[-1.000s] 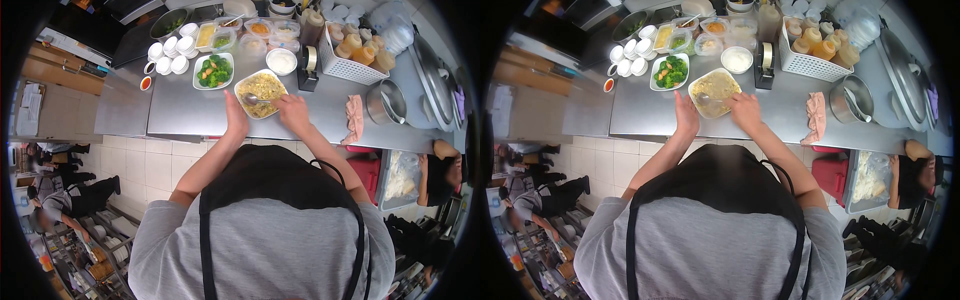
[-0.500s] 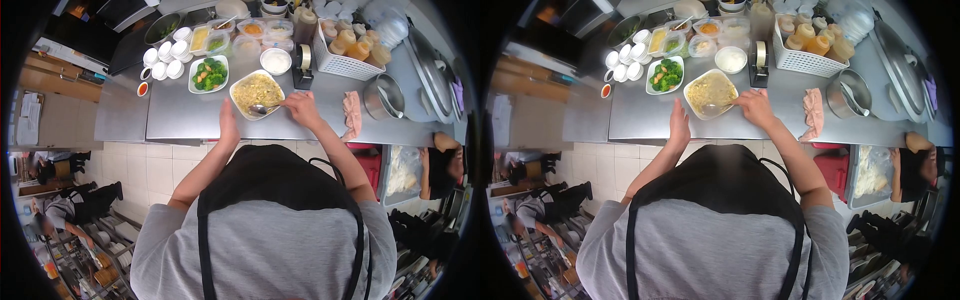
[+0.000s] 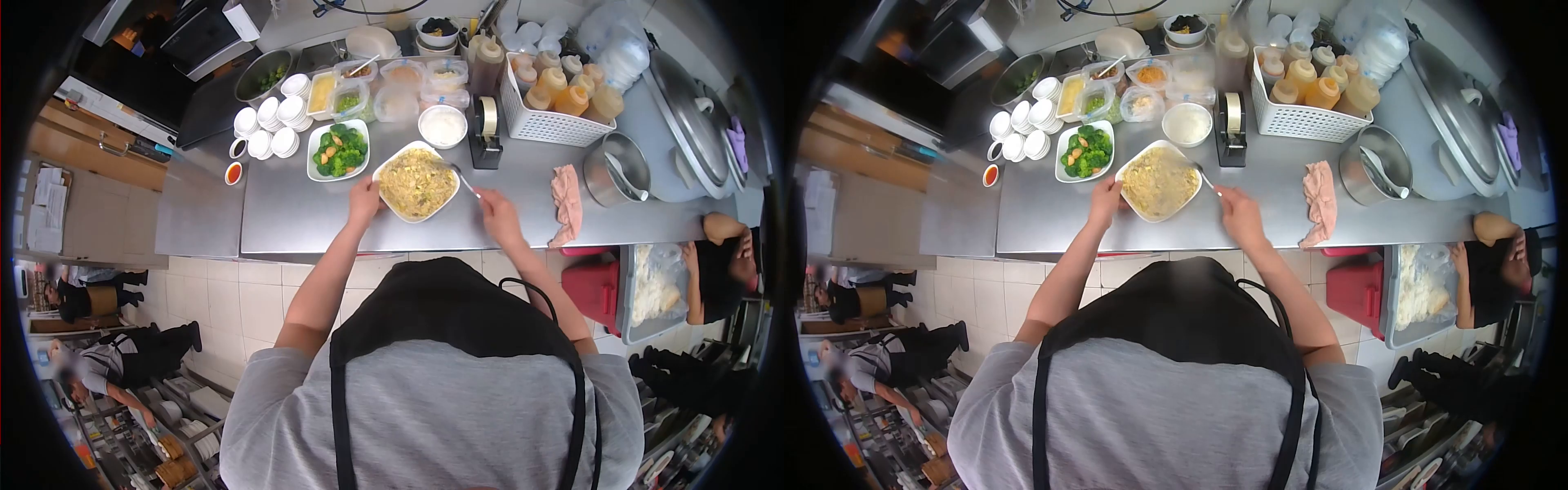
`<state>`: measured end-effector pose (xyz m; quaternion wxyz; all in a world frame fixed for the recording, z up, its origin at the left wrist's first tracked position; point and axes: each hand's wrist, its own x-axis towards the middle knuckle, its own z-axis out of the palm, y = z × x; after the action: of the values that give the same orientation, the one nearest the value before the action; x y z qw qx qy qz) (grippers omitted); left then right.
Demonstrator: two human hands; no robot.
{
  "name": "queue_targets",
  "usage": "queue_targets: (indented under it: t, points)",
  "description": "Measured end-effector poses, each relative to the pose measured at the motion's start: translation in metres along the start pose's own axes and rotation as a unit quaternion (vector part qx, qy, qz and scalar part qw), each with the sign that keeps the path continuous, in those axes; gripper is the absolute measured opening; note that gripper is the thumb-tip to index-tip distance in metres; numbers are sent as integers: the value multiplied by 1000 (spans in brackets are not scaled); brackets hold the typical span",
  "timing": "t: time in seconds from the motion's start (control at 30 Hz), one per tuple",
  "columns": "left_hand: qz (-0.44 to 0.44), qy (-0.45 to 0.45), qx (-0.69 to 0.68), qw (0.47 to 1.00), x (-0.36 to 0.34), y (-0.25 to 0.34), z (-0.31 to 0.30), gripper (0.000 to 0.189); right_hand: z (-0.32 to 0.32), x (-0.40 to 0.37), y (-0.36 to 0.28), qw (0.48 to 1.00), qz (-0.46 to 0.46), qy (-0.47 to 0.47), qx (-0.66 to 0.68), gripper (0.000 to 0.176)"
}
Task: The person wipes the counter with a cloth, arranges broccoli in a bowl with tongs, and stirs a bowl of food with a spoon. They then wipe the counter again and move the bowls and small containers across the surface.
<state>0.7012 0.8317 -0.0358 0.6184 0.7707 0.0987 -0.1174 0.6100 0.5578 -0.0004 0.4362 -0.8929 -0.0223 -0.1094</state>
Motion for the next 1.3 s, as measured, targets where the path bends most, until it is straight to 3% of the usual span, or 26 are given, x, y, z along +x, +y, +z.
queue_targets:
  t: [0.1,0.17,0.27,0.5,0.67,0.73,0.83,0.93,1.0,1.03,1.1,1.27,1.3]
  points:
    - [-45,-42,-15,998,-20,2,0,29,11,-6,-16,999,1,-32,-32,26]
    - [-73,-71,-146,984,-30,-9,2,29,9,-4,-24,998,-3,-52,-32,26]
    - [-92,-95,-191,973,-58,3,4,30,1,9,-33,999,-15,-52,2,26]
    - [-132,-150,-227,953,-70,2,-3,32,11,30,-44,992,-59,-83,-77,28]
    - [-86,-80,-183,976,-45,0,-9,39,13,37,-57,988,-44,-99,-114,29]
    - [-63,-67,-185,978,-22,0,-9,42,27,35,-46,982,-91,-108,-126,28]
    - [-36,-4,-88,995,5,18,-2,50,8,29,-61,984,-99,-92,-117,27]
    - [-73,-20,-57,995,30,49,12,60,-1,22,-63,981,-143,-38,-125,26]
    - [-108,-133,-98,980,63,41,22,70,-9,19,-66,989,-105,-57,-85,25]
    - [-103,-130,-99,981,68,46,24,70,-11,17,-68,989,-111,-56,-85,25]
    - [-142,-245,-170,944,76,56,28,72,-17,14,-73,992,-104,-45,-61,25]
    - [-82,-267,-161,947,64,67,20,62,-27,-4,-94,997,-72,9,-3,29]
    - [46,-222,-66,972,51,71,16,49,-27,-10,-93,996,-71,46,11,31]
